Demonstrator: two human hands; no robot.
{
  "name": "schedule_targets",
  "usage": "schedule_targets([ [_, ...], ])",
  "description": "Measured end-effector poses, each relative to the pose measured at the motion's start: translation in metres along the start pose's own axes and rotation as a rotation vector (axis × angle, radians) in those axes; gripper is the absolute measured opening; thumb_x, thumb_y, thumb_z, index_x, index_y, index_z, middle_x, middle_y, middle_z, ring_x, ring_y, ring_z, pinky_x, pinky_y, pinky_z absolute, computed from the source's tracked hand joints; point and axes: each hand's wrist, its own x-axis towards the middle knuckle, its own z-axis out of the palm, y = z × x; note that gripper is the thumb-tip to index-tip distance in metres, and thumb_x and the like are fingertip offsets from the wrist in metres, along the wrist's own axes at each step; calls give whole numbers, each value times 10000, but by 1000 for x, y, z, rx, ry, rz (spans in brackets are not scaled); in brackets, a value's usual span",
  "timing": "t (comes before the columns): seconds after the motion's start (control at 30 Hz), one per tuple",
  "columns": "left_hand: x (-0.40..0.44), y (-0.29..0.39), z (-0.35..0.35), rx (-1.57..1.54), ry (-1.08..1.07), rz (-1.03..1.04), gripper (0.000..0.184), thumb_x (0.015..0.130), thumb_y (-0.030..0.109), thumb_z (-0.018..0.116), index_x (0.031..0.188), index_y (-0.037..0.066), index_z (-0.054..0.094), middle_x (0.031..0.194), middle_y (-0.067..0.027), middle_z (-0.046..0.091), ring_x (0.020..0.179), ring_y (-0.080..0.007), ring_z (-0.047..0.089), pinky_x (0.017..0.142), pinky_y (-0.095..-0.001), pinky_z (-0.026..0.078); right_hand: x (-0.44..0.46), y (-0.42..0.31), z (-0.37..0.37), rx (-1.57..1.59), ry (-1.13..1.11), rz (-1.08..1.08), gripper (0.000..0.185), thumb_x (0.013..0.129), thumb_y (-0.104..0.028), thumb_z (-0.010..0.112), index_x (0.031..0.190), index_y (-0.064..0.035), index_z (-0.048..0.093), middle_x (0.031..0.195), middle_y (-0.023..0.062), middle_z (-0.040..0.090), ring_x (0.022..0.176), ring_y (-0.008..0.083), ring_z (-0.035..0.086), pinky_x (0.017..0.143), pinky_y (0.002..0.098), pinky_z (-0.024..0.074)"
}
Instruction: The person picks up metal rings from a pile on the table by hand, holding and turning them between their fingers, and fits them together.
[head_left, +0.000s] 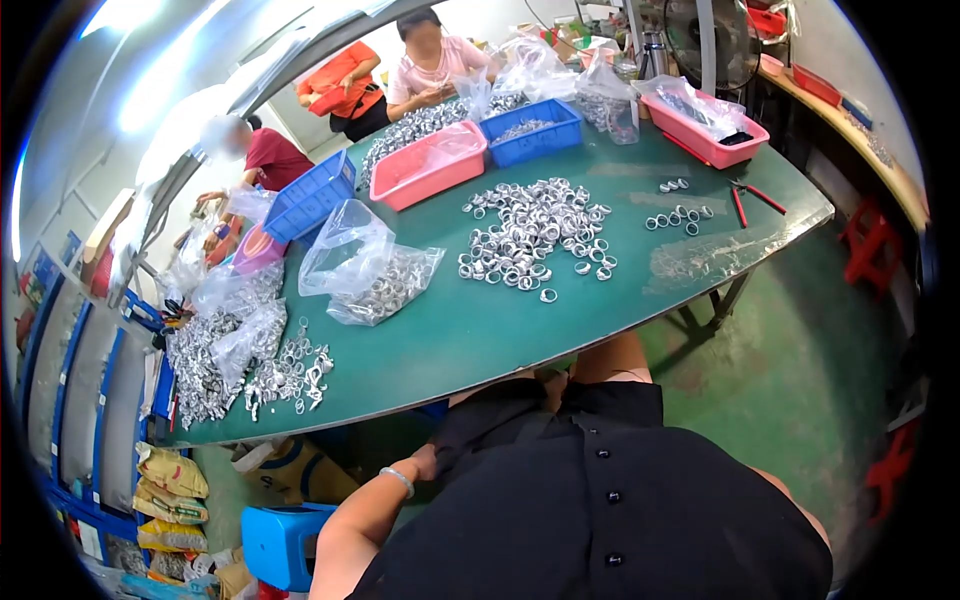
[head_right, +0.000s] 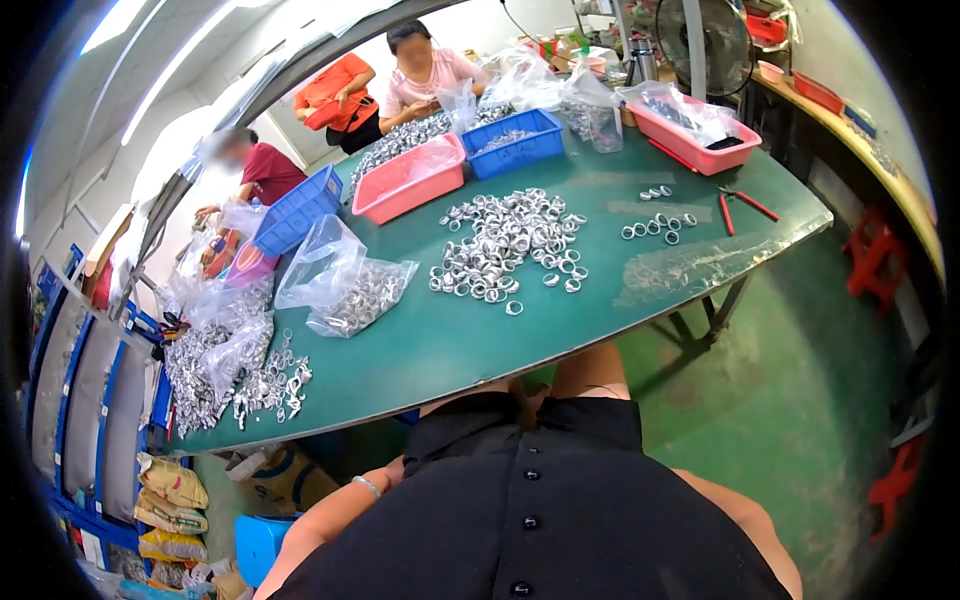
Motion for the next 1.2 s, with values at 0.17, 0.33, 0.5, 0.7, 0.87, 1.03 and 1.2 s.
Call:
schedule_targets([
  [0.17,16,21,25,-48,-17,-46,417,711,267,577,1063,47,540,987,-150,591,944,-318,541,809,-339,427,33,-22,-4,-65,1,-42,319,621,-138,668,921,-43,612,972,107,594,876,178,542,729,317,454],
  [0.33,14,31,50,-113,-19,-83,406,718,255,570,1065,45,541,987,-143,592,938,-306,545,804,-333,429,48,-31,-5,-98,-22,-60,321,622,-134,664,925,-43,610,966,106,596,871,178,544,725,317,455],
  [0.5,6,35,65,-188,-16,-115,395,725,242,563,1066,43,543,987,-137,594,932,-294,549,799,-326,431,56,-37,-6,-107,-23,-64,323,622,-129,661,930,-44,609,960,104,598,866,178,546,721,317,456],
  [0.7,-2,26,88,-357,25,-119,382,734,227,555,1068,40,546,987,-129,596,925,-280,554,794,-318,434,58,-45,-5,-119,-14,-58,326,622,-124,657,935,-44,608,953,102,600,860,178,549,717,317,457],
  [0.87,-13,-3,131,-543,17,-146,372,741,214,548,1069,38,548,987,-122,598,919,-268,559,789,-311,436,54,-49,-2,-110,-14,-20,328,623,-120,654,939,-45,607,948,101,602,856,178,551,713,317,459],
  [1.03,-29,-61,170,-671,-76,-214,362,749,202,541,1070,36,549,987,-115,600,913,-257,563,784,-305,438,37,-53,8,-100,-17,62,331,623,-115,650,944,-46,606,942,100,604,851,178,553,709,317,460],
  [1.2,2,-118,171,-715,-73,-181,352,756,189,534,1072,34,551,986,-109,602,907,-245,567,780,-298,440,-7,-47,35,-92,-110,188,333,624,-111,647,948,-46,605,937,98,606,846,178,555,705,317,461],
])
